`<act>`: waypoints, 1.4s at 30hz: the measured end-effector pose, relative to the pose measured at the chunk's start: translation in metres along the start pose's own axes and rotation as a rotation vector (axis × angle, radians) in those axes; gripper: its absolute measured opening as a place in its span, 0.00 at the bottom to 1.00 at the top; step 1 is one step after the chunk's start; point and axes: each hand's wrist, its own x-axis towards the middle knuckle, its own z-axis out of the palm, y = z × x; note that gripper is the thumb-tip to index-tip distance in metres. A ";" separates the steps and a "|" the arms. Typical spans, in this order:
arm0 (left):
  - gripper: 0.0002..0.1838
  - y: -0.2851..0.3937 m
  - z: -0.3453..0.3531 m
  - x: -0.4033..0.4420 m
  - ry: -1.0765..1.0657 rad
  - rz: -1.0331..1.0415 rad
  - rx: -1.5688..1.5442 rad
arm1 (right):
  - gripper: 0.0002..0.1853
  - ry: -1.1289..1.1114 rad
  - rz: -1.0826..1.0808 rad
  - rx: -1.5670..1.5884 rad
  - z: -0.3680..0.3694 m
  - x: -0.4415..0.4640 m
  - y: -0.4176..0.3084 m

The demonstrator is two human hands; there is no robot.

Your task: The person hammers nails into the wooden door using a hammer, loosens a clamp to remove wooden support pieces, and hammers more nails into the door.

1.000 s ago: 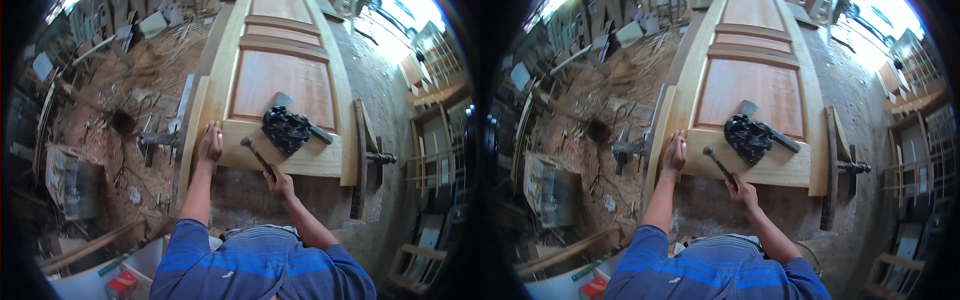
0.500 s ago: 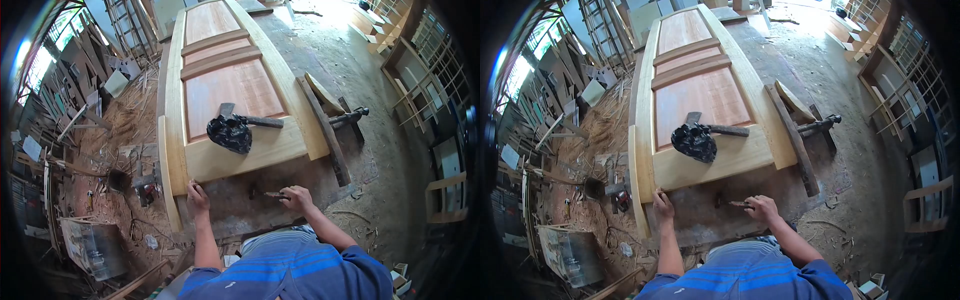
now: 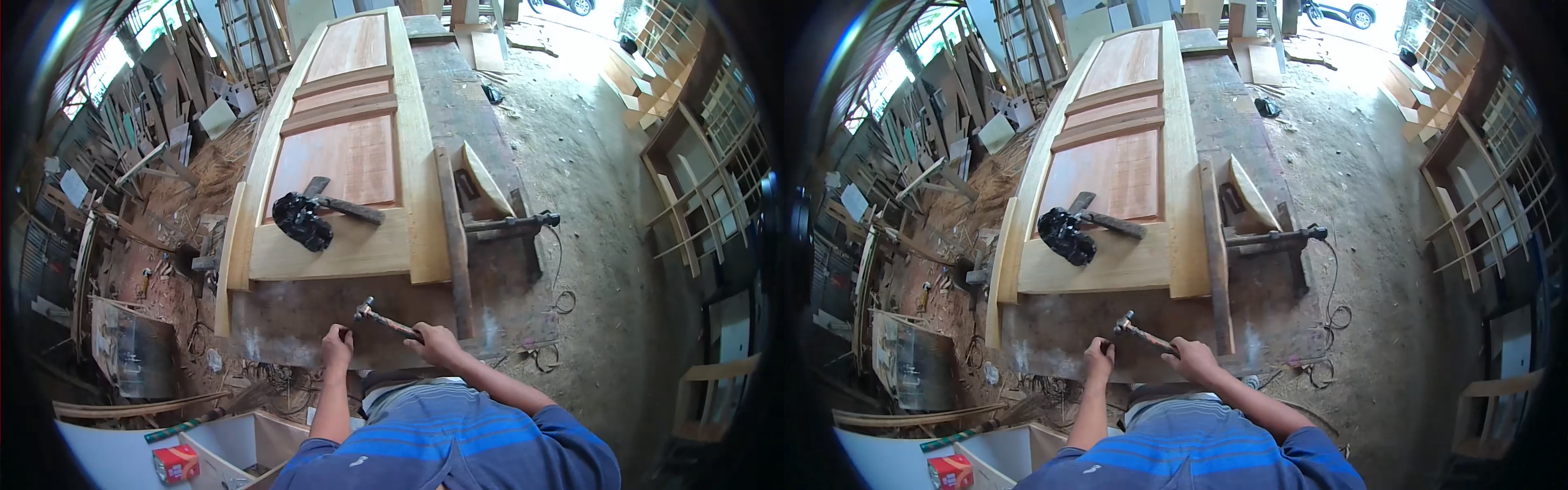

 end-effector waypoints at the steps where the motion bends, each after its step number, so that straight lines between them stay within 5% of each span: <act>1: 0.08 0.009 0.011 -0.005 0.038 0.019 0.023 | 0.24 0.001 -0.059 0.008 -0.003 -0.003 0.011; 8: 0.06 0.093 0.041 -0.009 0.258 -0.090 -0.054 | 0.22 -0.063 -0.111 0.287 -0.048 -0.038 0.019; 12: 0.06 0.137 0.034 -0.011 0.279 0.082 -0.153 | 0.22 0.305 -0.266 0.420 -0.084 -0.057 0.028; 14: 0.07 0.161 0.042 -0.002 0.166 0.150 -0.224 | 0.22 0.480 -0.036 0.438 -0.118 -0.065 0.041; 20: 0.10 0.230 0.090 0.051 -0.003 0.269 -0.313 | 0.24 0.787 0.044 0.042 -0.106 -0.069 0.166; 28: 0.13 0.272 0.150 0.116 0.099 0.345 -0.153 | 0.25 0.596 0.123 -0.058 -0.127 -0.064 0.190; 31: 0.16 0.279 0.164 0.126 0.027 0.249 -0.109 | 0.26 0.407 0.173 -0.091 -0.142 -0.053 0.209; 34: 0.16 0.295 0.170 0.125 0.182 0.270 -0.002 | 0.27 0.239 0.135 -0.080 -0.162 -0.040 0.230; 36: 0.26 0.301 0.181 0.122 0.124 0.047 -0.057 | 0.30 0.108 0.064 -0.117 -0.168 -0.030 0.258; 41: 0.46 0.354 0.203 0.083 0.078 -0.062 0.215 | 0.17 0.086 -0.324 0.005 -0.241 0.006 0.289; 42: 0.48 0.360 0.214 0.074 0.076 -0.054 0.329 | 0.12 0.270 -0.368 0.233 -0.285 0.008 0.260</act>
